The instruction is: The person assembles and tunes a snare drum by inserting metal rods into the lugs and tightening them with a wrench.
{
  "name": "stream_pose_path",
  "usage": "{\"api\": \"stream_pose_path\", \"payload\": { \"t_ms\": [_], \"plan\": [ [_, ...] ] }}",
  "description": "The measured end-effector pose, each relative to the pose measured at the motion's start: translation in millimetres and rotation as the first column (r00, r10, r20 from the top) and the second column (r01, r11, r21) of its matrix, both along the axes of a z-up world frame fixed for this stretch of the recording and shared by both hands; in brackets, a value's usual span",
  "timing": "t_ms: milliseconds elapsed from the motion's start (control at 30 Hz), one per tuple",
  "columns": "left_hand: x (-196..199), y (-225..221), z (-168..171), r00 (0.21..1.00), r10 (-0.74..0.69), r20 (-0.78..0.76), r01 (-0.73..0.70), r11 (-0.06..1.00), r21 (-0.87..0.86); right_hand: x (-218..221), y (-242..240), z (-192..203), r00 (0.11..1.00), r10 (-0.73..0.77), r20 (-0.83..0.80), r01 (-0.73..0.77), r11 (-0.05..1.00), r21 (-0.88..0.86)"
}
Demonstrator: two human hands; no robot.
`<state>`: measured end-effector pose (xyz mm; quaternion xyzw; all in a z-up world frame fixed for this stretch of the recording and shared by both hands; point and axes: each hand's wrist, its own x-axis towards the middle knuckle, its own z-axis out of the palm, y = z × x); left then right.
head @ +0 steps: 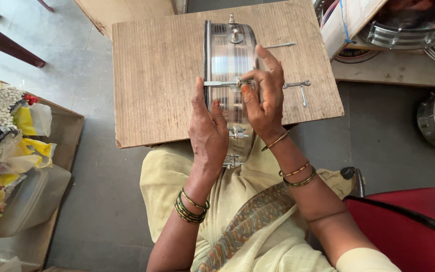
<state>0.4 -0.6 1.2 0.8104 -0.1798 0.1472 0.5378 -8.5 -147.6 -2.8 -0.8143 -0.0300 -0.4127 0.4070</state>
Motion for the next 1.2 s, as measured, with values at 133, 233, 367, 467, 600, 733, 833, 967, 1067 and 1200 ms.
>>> {"api": "stream_pose_path", "payload": {
  "t_ms": [133, 233, 367, 467, 600, 733, 833, 967, 1067, 1200],
  "plan": [
    [-1, -1, 1, 0.994, 0.001, -0.111, 0.001, 1.000, 0.020, 0, 0, 0, 0.997, -0.049, -0.062, 0.049, 0.999, -0.004],
    [-1, -1, 0, 1.000, 0.000, -0.007, 0.000, 1.000, 0.012, -1, -1, 0, 1.000, -0.019, -0.017, 0.019, 1.000, 0.000],
    [-1, -1, -3, 1.000, -0.006, 0.031, 0.006, 1.000, 0.004, -6, 0, -2, 0.998, -0.027, -0.059, 0.030, 0.999, 0.041],
    [-2, -1, -2, 0.999, -0.009, 0.031, 0.008, 1.000, 0.014, -2, -1, -2, 0.975, 0.007, -0.221, 0.057, 0.958, 0.281],
    [-2, -1, 0, 0.998, -0.026, -0.054, 0.027, 1.000, 0.007, -3, -3, -7, 0.995, -0.100, -0.009, 0.098, 0.992, -0.082],
    [-3, -2, -1, 1.000, -0.021, 0.021, 0.020, 1.000, 0.016, -5, -6, -10, 0.998, -0.054, -0.036, 0.053, 0.998, -0.021],
    [-2, -2, -1, 0.999, -0.022, -0.040, 0.023, 0.999, 0.022, 0, -8, -11, 0.993, -0.016, -0.121, 0.029, 0.994, 0.103],
    [-2, -4, -1, 1.000, -0.013, -0.001, 0.013, 1.000, 0.019, 0, -7, -10, 1.000, 0.028, -0.005, -0.027, 0.997, 0.079],
    [-2, -3, 0, 0.999, -0.018, 0.029, 0.017, 1.000, 0.016, -5, -7, -8, 0.999, -0.039, 0.035, 0.040, 0.999, -0.021],
    [-4, -2, 2, 0.999, -0.028, -0.047, 0.028, 1.000, -0.002, -5, -6, -9, 0.998, -0.026, -0.061, 0.031, 0.996, 0.085]
  ]
}}
